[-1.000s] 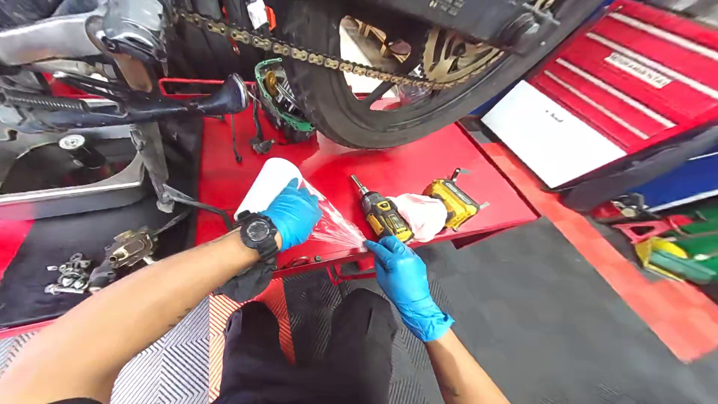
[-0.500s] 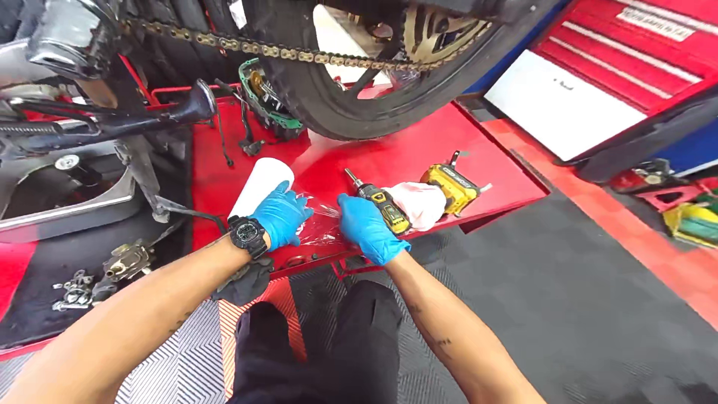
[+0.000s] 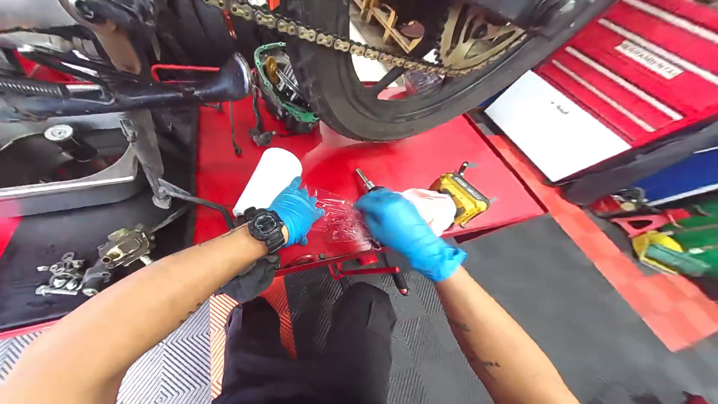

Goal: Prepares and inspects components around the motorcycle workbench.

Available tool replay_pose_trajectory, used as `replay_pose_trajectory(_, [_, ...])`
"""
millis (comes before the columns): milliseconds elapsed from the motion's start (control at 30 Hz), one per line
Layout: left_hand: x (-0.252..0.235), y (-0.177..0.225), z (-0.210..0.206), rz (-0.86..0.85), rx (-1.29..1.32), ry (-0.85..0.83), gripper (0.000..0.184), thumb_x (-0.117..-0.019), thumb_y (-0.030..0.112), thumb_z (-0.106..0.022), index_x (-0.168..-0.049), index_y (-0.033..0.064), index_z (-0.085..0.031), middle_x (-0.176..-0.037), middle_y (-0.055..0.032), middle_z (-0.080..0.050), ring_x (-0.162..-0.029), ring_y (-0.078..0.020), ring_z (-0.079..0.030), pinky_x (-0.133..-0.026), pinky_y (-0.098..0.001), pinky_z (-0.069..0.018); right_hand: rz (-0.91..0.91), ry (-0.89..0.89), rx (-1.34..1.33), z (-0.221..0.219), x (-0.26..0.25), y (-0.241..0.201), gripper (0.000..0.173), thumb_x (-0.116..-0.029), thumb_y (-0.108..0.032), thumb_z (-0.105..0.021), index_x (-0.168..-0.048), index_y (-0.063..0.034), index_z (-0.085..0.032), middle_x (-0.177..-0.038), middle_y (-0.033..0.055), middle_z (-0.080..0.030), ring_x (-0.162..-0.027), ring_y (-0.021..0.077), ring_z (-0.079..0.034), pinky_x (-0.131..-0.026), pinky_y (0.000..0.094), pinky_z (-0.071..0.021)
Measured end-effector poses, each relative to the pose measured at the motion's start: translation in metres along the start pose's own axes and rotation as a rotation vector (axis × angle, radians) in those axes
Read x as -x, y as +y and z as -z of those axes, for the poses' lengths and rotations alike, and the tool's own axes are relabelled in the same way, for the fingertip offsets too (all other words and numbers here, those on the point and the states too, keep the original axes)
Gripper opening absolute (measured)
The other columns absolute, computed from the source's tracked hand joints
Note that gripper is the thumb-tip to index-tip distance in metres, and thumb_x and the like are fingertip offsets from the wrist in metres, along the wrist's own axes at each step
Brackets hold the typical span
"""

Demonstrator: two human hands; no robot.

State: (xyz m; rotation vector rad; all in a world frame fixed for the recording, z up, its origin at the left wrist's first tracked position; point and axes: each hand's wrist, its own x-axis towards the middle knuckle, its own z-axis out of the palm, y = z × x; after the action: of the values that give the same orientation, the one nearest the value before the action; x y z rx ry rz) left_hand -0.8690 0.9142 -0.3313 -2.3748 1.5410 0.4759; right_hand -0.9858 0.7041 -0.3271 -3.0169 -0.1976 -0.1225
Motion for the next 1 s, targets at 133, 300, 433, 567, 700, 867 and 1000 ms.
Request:
replay_pose_trajectory(133, [0.0, 0.001, -0.001, -0.018, 0.007, 0.023, 0.084, -0.0824, 0.048, -0.08, -0.154, 0.0174, -0.048, -0.151, -0.0189, -0.05, -0.138, -0.043, -0.046, -0.12, -0.0677, -0.0173, -0.3, -0.117, 0.023, 0.031, -0.003, 0.05, 0.085, -0.0869, -0.074, -0.06, -0.15, -0.0176, -0.049, -0.133, 0.0249, -0.061, -0.119, 0.0472, -0.06, -0.093, 0.0681, -0.0481])
replay_pose_trajectory(300, [0.01, 0.009, 0.008, -0.092, 0.174, 0.134, 0.067, -0.0924, 0.048, -0.071, -0.145, 0.0113, -0.055, -0.147, -0.0165, -0.054, -0.14, -0.0389, -0.046, -0.12, -0.0664, -0.0203, -0.312, -0.386, 0.035, 0.021, -0.011, 0.071, 0.107, -0.074, -0.092, -0.054, -0.156, -0.0244, -0.04, -0.122, 0.0218, -0.067, -0.11, 0.044, -0.065, -0.087, 0.0684, -0.0495])
replay_pose_trajectory(433, [0.008, 0.024, -0.003, -0.251, 0.285, 0.116, 0.061, -0.1021, 0.049, -0.056, -0.151, 0.0138, -0.05, -0.154, -0.0122, -0.05, -0.144, -0.0379, -0.042, -0.118, -0.0691, -0.0199, -0.402, -0.38, -0.063, 0.003, -0.024, 0.069, 0.095, -0.0755, -0.074, -0.071, -0.15, -0.0213, -0.046, -0.109, 0.0199, -0.07, -0.101, 0.0416, -0.068, -0.083, 0.0668, -0.0511])
replay_pose_trajectory(567, [0.008, 0.032, -0.01, -0.282, 0.256, 0.027, 0.067, -0.1029, 0.059, -0.047, -0.154, 0.0158, -0.047, -0.162, -0.0099, -0.04, -0.147, -0.0383, -0.037, -0.116, -0.0683, -0.0235, -0.402, -0.327, -0.206, 0.002, -0.036, 0.071, 0.086, -0.0732, -0.062, -0.079, -0.143, -0.0166, -0.054, -0.111, 0.0173, -0.071, -0.1, 0.0359, -0.069, -0.085, 0.0625, -0.0532])
replay_pose_trajectory(700, [0.006, 0.03, -0.013, -0.28, 0.258, 0.032, 0.068, -0.1016, 0.062, -0.046, -0.151, 0.0158, -0.051, -0.162, -0.0097, -0.04, -0.146, -0.0392, -0.038, -0.114, -0.0686, -0.0254, -0.453, -0.245, -0.398, 0.019, -0.048, 0.05, 0.077, -0.0786, -0.054, -0.078, -0.142, -0.0147, -0.057, -0.115, 0.0163, -0.07, -0.101, 0.0313, -0.07, -0.089, 0.0583, -0.0547])
replay_pose_trajectory(867, [0.004, 0.033, -0.013, -0.272, 0.257, 0.037, 0.068, -0.1009, 0.063, -0.047, -0.148, 0.0153, -0.054, -0.16, -0.0112, -0.042, -0.145, -0.0403, -0.039, -0.114, -0.0691, -0.0265, -0.449, -0.253, -0.286, -0.001, -0.058, 0.024, 0.08, -0.0724, -0.061, -0.077, -0.138, -0.0192, -0.059, -0.11, 0.0134, -0.072, -0.099, 0.0318, -0.07, -0.084, 0.0604, -0.0545])
replay_pose_trajectory(1000, [0.021, 0.038, -0.019, -0.248, 0.395, 0.221, 0.065, -0.1011, 0.062, -0.048, -0.144, 0.0144, -0.058, -0.156, -0.0135, -0.047, -0.146, -0.0387, -0.039, -0.118, -0.0683, -0.0224, -0.448, -0.278, -0.14, -0.005, -0.056, 0.018, 0.102, -0.0751, -0.079, -0.064, -0.153, -0.0173, -0.044, -0.12, 0.0195, -0.069, -0.111, 0.0391, -0.067, -0.09, 0.065, -0.051])
